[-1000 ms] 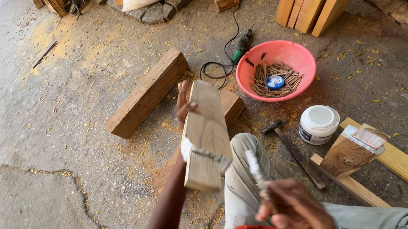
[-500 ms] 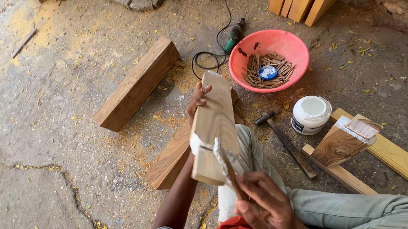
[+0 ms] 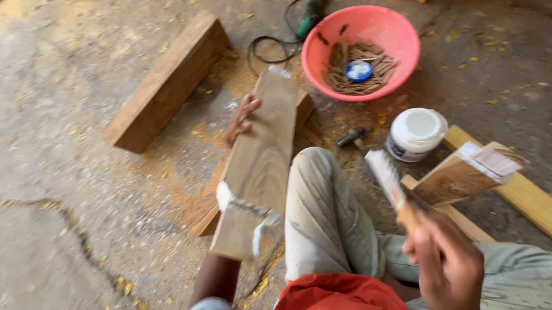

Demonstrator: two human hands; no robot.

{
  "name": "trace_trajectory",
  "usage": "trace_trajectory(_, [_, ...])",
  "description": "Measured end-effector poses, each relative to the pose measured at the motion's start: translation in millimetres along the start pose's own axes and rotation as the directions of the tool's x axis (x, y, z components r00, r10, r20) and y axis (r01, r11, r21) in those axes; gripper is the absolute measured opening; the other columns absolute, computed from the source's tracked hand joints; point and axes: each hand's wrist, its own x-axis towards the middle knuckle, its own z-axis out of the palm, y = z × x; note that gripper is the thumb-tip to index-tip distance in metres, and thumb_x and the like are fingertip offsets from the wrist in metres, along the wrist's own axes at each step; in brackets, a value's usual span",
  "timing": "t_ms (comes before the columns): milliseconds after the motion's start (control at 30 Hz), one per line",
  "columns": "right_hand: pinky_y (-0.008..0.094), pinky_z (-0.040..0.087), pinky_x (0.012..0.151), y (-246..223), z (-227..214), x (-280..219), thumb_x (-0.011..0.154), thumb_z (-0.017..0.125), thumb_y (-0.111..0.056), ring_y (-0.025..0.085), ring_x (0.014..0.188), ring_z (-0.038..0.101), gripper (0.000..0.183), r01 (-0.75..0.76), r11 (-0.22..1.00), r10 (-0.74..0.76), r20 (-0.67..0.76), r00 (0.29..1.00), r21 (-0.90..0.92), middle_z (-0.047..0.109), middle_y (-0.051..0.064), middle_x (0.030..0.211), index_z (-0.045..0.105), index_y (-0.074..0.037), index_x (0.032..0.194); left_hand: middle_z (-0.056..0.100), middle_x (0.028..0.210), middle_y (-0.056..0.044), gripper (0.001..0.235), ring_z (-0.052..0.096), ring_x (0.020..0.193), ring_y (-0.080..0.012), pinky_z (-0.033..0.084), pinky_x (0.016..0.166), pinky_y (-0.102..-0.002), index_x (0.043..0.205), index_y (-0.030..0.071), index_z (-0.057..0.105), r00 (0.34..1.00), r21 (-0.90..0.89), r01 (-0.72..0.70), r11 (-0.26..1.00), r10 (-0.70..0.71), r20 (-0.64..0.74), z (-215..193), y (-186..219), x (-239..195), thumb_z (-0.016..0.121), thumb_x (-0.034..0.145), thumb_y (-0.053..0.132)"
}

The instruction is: The person sits on the ground and applies white glue to the edges of wooden planks using a small brush. They dip the brush into a container of glue and coat the sides of the wood pieces, preparing them for assembly.

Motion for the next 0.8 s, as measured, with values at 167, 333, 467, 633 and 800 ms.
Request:
trace_trajectory(167, [0.035,0.057,0.061,10,21,51,0.099,0.059,-0.007,0.019,0.071,0.074,0.028,-0.053,0.972,0.013,-0.174,0.985,-0.228,0.073,0.012,0.087,0.061,0.003,0.125,0.050,0.161,-0.014,0.070,0.046,0.149,-0.0324,0.033,0.129,-0.052,0.141,0.022,0.052,0.996,0.051,-0.062,0.997,0.058,0.072,-8,18,4,0.087,0.081,0.025])
trace_trajectory(333, [0.046,0.057,0.071,34,46,99,0.086,0.059,0.005,0.039,0.085,0.070,0.035,0.273,0.626,-0.391,0.009,0.920,-0.730,0.065,0.023,0.108,0.063,0.005,0.121,0.050,0.157,-0.012,0.082,0.045,0.153,-0.0304,0.032,0.130,-0.052,0.146,0.021,0.042,0.996,0.055,-0.083,0.995,0.084,-0.006,-12,6,-30,0.090,0.081,0.032])
trace_trajectory(467, [0.043,0.061,0.065,73,71,177,0.092,0.064,-0.002,0.037,0.081,0.073,0.016,0.088,0.348,-0.069,0.068,0.995,-0.933,0.067,0.028,0.106,0.067,0.008,0.103,0.051,0.156,-0.024,0.061,0.055,0.142,-0.0333,0.037,0.128,-0.054,0.134,0.019,0.055,0.996,0.016,-0.034,0.999,0.035,-0.081,-35,-43,-55,0.087,0.084,0.031])
trace_trajectory(633, [0.046,0.061,0.070,134,79,236,0.094,0.062,-0.008,0.041,0.087,0.074,0.016,-0.107,0.337,0.044,-0.097,0.994,-0.936,0.071,0.026,0.100,0.075,0.001,0.092,0.055,0.150,-0.026,0.040,0.051,0.147,-0.0390,0.034,0.129,-0.058,0.130,0.018,0.057,0.991,-0.049,-0.129,0.990,0.130,0.014,-68,-100,-86,0.072,0.096,0.034])
trace_trajectory(800, [0.048,0.061,0.070,199,79,255,0.097,0.058,-0.007,0.043,0.089,0.073,0.020,-0.179,0.320,0.026,-0.180,0.983,-0.931,0.072,0.026,0.102,0.076,0.002,0.093,0.054,0.148,-0.027,0.037,0.042,0.149,-0.0410,0.029,0.129,-0.059,0.131,0.015,0.054,0.984,-0.059,-0.112,0.992,0.119,0.133,-84,-82,-95,0.064,0.104,0.038])
